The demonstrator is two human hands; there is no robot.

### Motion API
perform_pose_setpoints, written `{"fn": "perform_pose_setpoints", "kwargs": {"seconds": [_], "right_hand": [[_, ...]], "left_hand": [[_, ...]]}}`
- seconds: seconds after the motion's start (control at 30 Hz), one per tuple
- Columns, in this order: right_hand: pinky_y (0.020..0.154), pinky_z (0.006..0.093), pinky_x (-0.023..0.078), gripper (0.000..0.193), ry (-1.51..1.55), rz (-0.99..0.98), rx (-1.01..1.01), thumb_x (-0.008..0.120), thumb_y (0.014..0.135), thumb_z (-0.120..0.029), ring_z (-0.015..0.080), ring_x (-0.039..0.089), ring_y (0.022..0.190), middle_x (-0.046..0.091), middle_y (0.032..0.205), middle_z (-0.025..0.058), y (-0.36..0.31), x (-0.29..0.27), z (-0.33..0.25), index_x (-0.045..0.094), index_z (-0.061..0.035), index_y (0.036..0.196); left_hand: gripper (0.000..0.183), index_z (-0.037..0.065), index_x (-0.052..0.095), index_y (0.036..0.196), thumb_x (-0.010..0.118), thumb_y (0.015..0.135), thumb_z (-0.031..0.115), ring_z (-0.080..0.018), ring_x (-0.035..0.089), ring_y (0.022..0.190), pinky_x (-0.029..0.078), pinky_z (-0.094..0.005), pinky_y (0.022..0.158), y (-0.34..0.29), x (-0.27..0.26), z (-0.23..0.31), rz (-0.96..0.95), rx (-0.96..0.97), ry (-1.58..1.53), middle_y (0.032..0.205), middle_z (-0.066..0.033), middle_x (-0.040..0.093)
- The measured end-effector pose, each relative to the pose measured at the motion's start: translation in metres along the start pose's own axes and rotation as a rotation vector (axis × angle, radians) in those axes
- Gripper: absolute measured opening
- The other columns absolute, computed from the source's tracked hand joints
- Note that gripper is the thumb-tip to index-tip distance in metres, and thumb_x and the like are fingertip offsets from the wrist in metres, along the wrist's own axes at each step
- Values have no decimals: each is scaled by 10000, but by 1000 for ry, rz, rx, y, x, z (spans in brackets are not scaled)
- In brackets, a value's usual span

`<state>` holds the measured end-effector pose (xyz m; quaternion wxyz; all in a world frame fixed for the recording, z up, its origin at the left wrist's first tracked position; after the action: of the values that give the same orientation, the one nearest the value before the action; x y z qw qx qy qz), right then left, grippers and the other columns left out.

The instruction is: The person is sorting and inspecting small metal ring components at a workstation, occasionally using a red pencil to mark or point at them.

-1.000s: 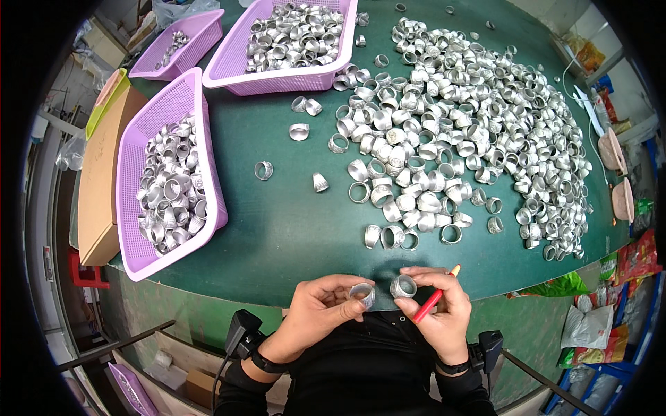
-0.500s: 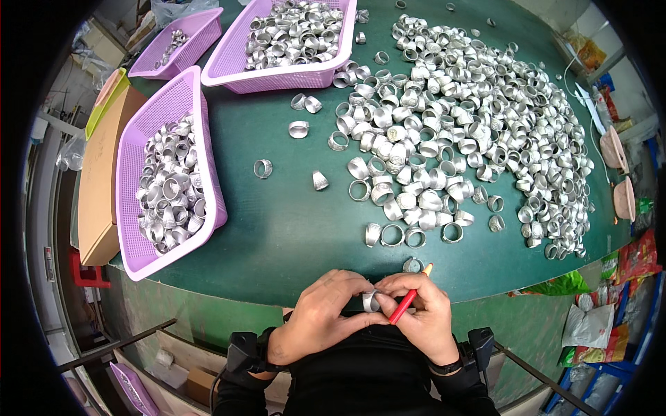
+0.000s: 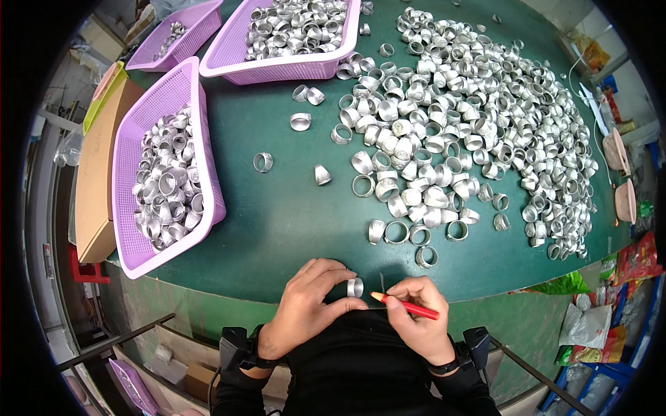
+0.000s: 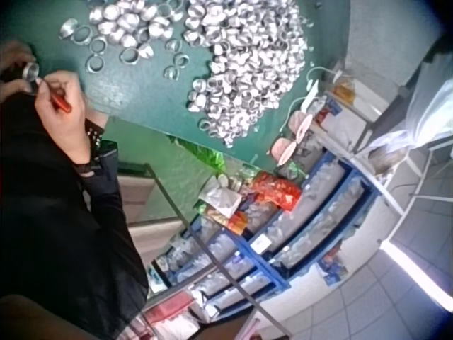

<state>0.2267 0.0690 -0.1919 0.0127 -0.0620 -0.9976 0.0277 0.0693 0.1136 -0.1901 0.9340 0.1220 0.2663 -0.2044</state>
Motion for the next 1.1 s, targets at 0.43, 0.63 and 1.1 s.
{"fn": "perform_pose_setpoints", "kwargs": {"seconds": [0.43, 0.63, 1.1], "right_hand": [[491, 259, 442, 158, -303, -94, -189, 657, 712, 18, 185, 561, 545, 573, 674, 112, 8, 14, 4, 513, 9, 776], [530, 204, 431, 73, 116, -26, 35, 560, 830, -24, 65, 528, 592, 583, 712, 42, 5, -1, 4, 534, 10, 889], [732, 320, 402, 185, -535, 215, -369, 623, 738, 37, 210, 537, 765, 654, 822, 60, 8, -46, -11, 557, -49, 887]], "left_hand": [[362, 7, 611, 880, 771, 588, 151, -211, 547, 767, 457, -278, 593, 0, 0, -1, -11, 29, -4, 872, -87, 579], [378, 5, 605, 860, 774, 582, 197, -236, 553, 767, 457, -307, 657, -3, -6, 6, -6, 56, 9, 858, -93, 577], [282, -4, 576, 1002, 652, 758, 113, -250, 522, 1004, 381, -328, 881, -1, -157, 6, 820, -56, 854, 1061, -128, 553]]}}
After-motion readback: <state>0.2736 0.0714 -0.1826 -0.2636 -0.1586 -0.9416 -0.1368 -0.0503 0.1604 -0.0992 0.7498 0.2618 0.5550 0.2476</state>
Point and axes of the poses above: each hand's wrist, its own y-axis towards the middle knuckle, its own x-axis out of the palm, z = x × y, the point moved 4 cm from there along y, towards the middle knuckle
